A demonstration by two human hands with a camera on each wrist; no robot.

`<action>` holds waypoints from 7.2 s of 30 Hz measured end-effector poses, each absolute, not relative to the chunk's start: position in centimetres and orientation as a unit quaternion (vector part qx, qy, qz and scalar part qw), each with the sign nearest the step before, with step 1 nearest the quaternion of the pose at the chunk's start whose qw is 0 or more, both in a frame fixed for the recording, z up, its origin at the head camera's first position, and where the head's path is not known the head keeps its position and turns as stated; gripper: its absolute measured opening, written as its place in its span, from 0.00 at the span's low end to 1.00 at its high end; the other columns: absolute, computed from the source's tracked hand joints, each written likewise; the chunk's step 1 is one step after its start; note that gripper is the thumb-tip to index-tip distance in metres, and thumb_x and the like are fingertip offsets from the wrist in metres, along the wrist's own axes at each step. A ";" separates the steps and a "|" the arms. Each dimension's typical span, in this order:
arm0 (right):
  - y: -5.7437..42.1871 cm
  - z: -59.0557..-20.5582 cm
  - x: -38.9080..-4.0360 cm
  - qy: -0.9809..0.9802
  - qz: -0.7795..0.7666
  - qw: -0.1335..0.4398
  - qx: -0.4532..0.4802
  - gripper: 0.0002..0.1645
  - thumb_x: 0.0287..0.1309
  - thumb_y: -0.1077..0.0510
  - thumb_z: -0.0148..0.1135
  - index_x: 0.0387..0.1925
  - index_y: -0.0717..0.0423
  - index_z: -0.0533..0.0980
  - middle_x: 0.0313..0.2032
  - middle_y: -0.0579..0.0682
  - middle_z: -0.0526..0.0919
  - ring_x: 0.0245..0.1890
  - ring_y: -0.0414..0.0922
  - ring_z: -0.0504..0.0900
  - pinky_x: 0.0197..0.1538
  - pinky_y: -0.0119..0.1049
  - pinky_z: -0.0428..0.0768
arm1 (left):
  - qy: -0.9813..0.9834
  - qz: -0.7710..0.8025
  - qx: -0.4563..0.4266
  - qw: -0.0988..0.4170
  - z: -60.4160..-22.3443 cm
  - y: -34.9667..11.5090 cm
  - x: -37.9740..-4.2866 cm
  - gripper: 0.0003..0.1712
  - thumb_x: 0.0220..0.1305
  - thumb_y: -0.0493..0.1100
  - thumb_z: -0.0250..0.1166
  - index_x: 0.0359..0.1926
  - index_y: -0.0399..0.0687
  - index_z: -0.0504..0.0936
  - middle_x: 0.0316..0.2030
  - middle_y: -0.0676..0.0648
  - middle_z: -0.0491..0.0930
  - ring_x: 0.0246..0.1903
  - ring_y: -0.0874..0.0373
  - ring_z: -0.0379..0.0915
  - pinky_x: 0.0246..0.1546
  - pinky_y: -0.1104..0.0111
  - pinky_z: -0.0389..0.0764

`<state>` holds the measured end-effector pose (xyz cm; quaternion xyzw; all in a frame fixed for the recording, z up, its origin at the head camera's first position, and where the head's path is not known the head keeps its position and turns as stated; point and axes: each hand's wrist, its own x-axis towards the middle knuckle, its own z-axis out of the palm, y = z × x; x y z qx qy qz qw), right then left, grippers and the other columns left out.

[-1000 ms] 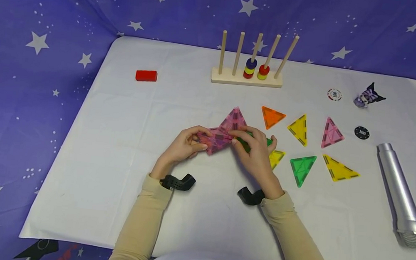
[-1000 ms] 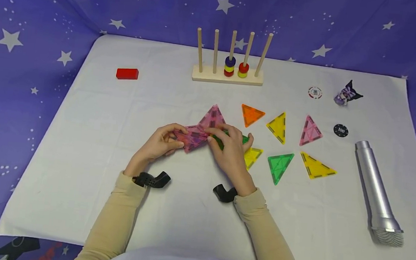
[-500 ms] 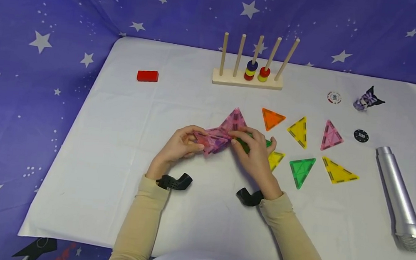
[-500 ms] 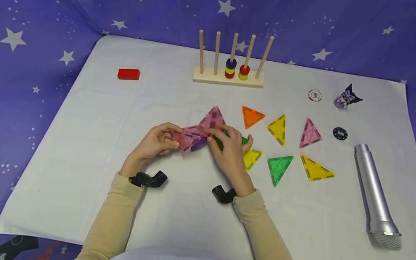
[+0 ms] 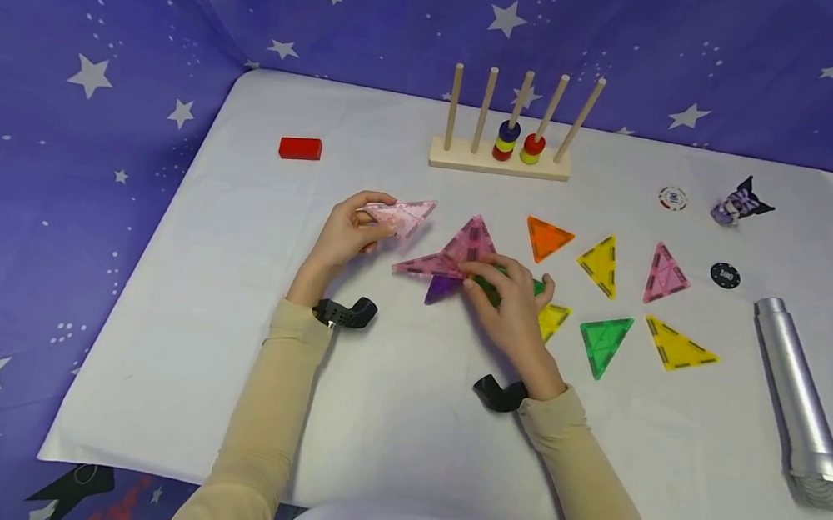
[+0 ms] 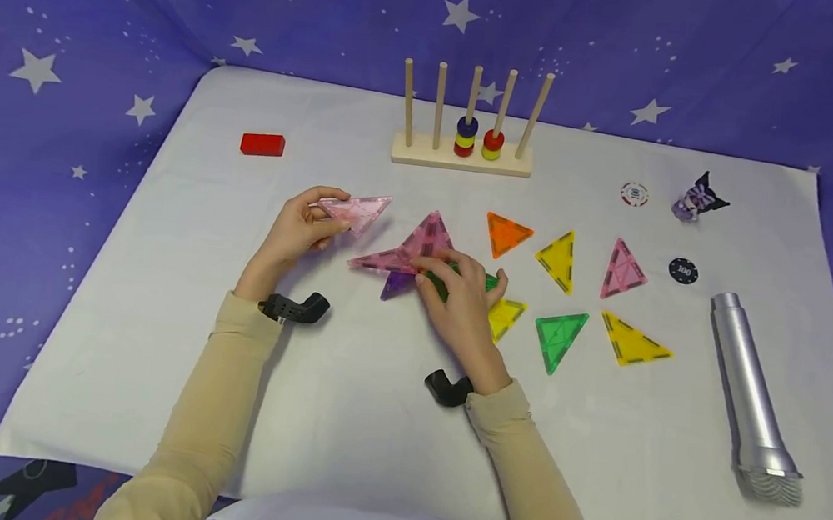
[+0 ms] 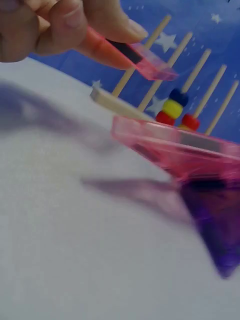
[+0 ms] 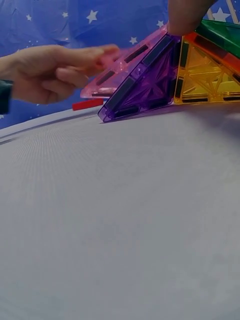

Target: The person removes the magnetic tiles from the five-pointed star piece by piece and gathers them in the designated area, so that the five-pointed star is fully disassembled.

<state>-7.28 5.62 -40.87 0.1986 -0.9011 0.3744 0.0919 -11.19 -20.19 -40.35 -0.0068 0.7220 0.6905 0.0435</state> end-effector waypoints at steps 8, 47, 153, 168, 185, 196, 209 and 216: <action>5.4 -41.0 -7.2 -0.900 0.377 0.091 0.199 0.10 0.58 0.52 0.59 0.42 0.42 0.81 0.49 0.51 0.74 0.53 0.53 0.66 0.52 0.65 0.32 | 0.791 0.609 -0.015 0.053 -41.6 -19.7 -13.4 0.21 0.54 0.33 0.65 0.51 0.41 0.74 0.17 0.46 0.73 0.07 0.64 0.57 0.11 0.74 0.62; 5.7 -40.9 -7.3 -0.895 0.389 0.092 0.199 0.11 0.57 0.52 0.59 0.42 0.44 0.80 0.49 0.51 0.74 0.52 0.53 0.66 0.53 0.65 0.30 | 0.803 0.571 0.122 0.120 -41.4 -18.0 -8.2 0.21 0.55 0.40 0.66 0.51 0.45 0.75 0.32 0.43 0.76 0.12 0.53 0.62 0.14 0.68 0.65; 4.4 -40.6 -7.0 -0.894 0.411 0.059 0.170 0.12 0.53 0.51 0.64 0.41 0.45 0.80 0.50 0.53 0.72 0.53 0.55 0.65 0.53 0.63 0.30 | 0.796 0.514 -0.194 -0.252 -42.5 -24.2 -7.6 0.21 0.47 0.37 0.71 0.45 0.44 0.82 0.30 0.45 0.70 0.28 0.62 0.60 0.29 0.76 0.59; 4.5 -40.6 -7.2 -0.894 0.409 0.059 0.174 0.12 0.53 0.52 0.64 0.42 0.44 0.80 0.50 0.51 0.72 0.53 0.54 0.66 0.53 0.63 0.30 | 0.781 0.622 0.027 -0.054 -41.6 -18.8 -7.0 0.35 0.47 0.35 0.71 0.58 0.38 0.68 0.44 0.32 0.63 0.16 0.62 0.67 0.17 0.74 0.67; 4.8 -40.5 -7.2 -0.889 0.416 0.047 0.185 0.15 0.51 0.57 0.64 0.43 0.46 0.80 0.50 0.52 0.72 0.53 0.54 0.65 0.53 0.64 0.29 | 0.903 0.422 0.081 0.018 -41.7 -14.1 -5.9 0.36 0.47 0.45 0.72 0.58 0.53 0.69 0.45 0.47 0.74 0.20 0.60 0.63 0.18 0.68 0.64; 4.8 -40.3 -7.1 -0.888 0.422 0.035 0.177 0.15 0.52 0.56 0.62 0.44 0.44 0.79 0.52 0.52 0.70 0.54 0.55 0.64 0.53 0.63 0.29 | 0.781 0.618 0.036 0.079 -42.6 -16.1 -6.7 0.21 0.53 0.41 0.68 0.50 0.44 0.77 0.35 0.44 0.80 0.17 0.62 0.64 0.24 0.71 0.67; 4.7 -40.4 -7.0 -0.891 0.416 0.034 0.177 0.15 0.53 0.55 0.63 0.45 0.43 0.79 0.52 0.51 0.70 0.55 0.54 0.64 0.53 0.63 0.29 | 0.756 0.644 0.048 0.104 -39.3 -16.2 -5.9 0.13 0.60 0.35 0.60 0.45 0.31 0.78 0.25 0.32 0.75 0.18 0.48 0.65 0.19 0.72 0.65; 4.6 -40.3 -7.1 -0.892 0.418 0.032 0.170 0.14 0.54 0.55 0.61 0.45 0.44 0.79 0.52 0.51 0.70 0.54 0.54 0.64 0.53 0.63 0.29 | 0.723 0.683 0.048 0.093 -39.6 -17.1 -6.1 0.14 0.57 0.32 0.62 0.46 0.31 0.77 0.21 0.35 0.73 0.11 0.61 0.56 0.12 0.71 0.59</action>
